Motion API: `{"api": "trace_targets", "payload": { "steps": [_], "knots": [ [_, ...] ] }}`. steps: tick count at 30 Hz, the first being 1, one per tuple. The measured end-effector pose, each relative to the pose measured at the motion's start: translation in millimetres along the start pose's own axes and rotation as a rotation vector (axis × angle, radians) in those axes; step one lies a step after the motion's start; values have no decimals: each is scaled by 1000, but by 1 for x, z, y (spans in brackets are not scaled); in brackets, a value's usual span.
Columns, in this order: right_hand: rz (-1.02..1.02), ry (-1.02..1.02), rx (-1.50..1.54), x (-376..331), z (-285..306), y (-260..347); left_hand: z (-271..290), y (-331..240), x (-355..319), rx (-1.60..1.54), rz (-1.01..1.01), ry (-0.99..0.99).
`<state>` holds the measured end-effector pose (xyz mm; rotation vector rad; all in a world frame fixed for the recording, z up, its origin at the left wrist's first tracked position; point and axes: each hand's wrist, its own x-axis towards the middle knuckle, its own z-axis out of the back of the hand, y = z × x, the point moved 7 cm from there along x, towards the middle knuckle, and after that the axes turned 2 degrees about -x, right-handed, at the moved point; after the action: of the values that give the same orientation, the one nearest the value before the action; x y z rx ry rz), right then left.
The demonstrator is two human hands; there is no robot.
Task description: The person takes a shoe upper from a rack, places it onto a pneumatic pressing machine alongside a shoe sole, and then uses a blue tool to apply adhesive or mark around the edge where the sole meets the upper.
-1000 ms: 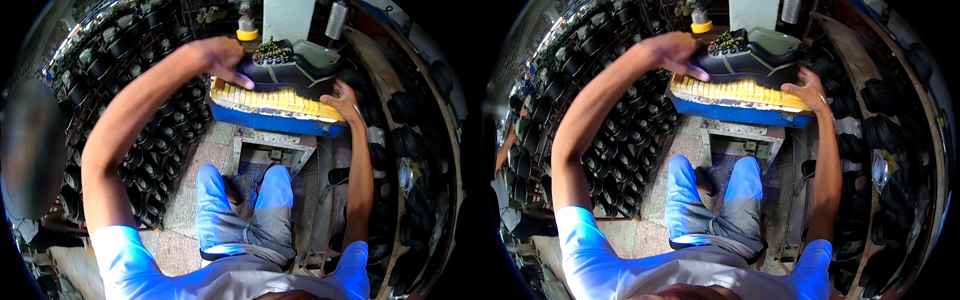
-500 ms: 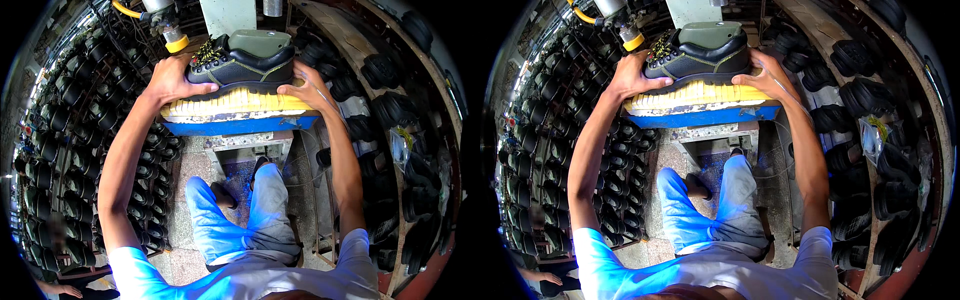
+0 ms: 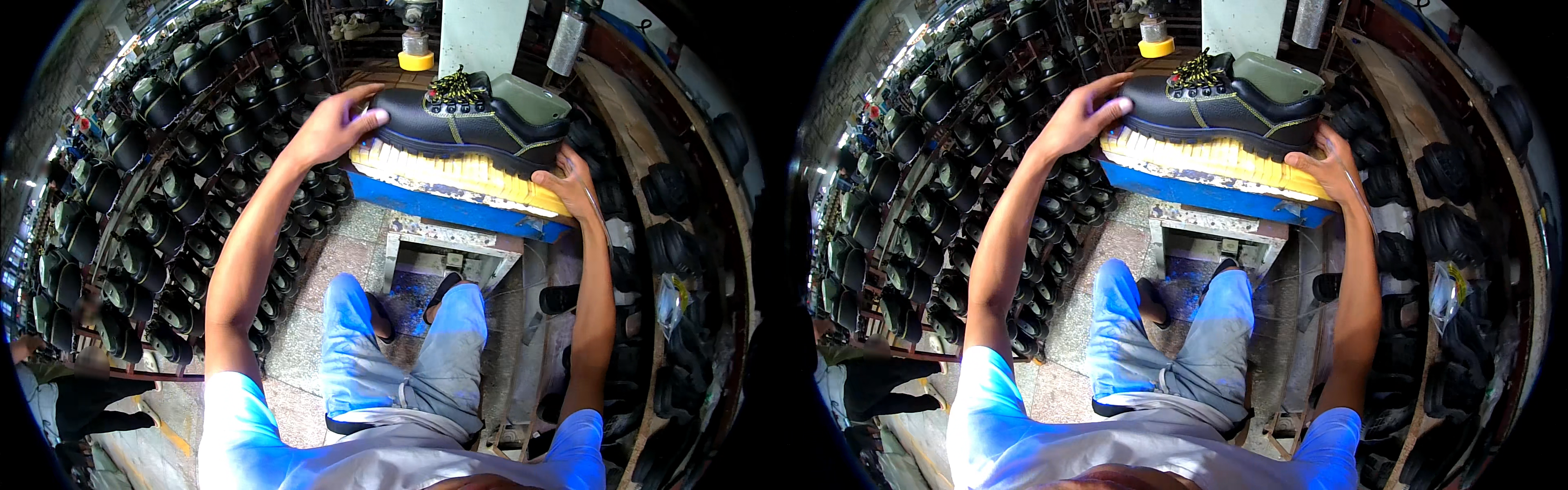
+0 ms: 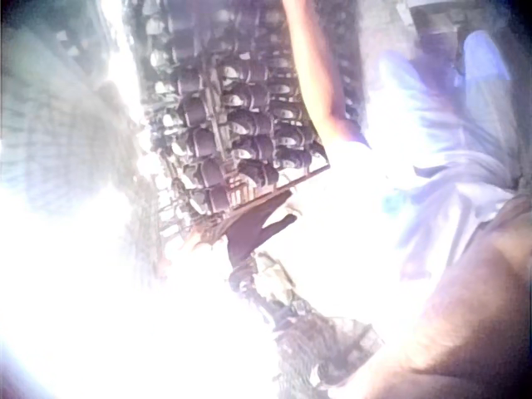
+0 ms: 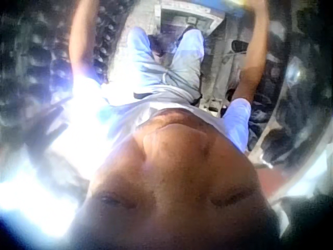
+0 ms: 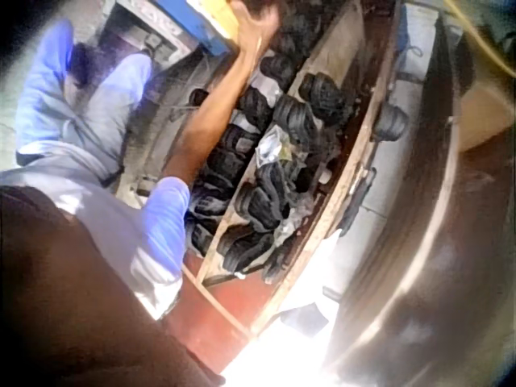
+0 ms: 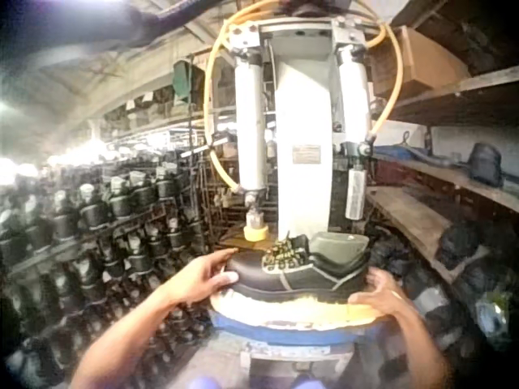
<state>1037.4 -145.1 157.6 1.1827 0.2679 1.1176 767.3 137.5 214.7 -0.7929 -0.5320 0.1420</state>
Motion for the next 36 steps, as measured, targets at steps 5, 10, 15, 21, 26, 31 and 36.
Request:
{"api": "trace_targets", "payload": {
  "steps": [5,10,15,21,26,31,36],
  "knots": [
    [-5,-16,46,-5,-4,-1,-10,18,3,-304,127,99],
    [-27,-97,-47,-8,3,1,-10,7,15,-332,32,26],
    [-28,-24,-12,-2,3,4,-14,11,22,-114,42,164],
    [-16,3,64,8,-11,-14,-2,18,-10,-243,35,-7],
    [-139,-234,-4,-27,39,-74,-22,6,12,-160,20,70],
    [-118,-168,11,-20,26,-42,-29,31,35,-125,-73,75],
    [-24,-92,30,-7,-13,-3,-4,35,17,-213,9,91]
  ]
}}
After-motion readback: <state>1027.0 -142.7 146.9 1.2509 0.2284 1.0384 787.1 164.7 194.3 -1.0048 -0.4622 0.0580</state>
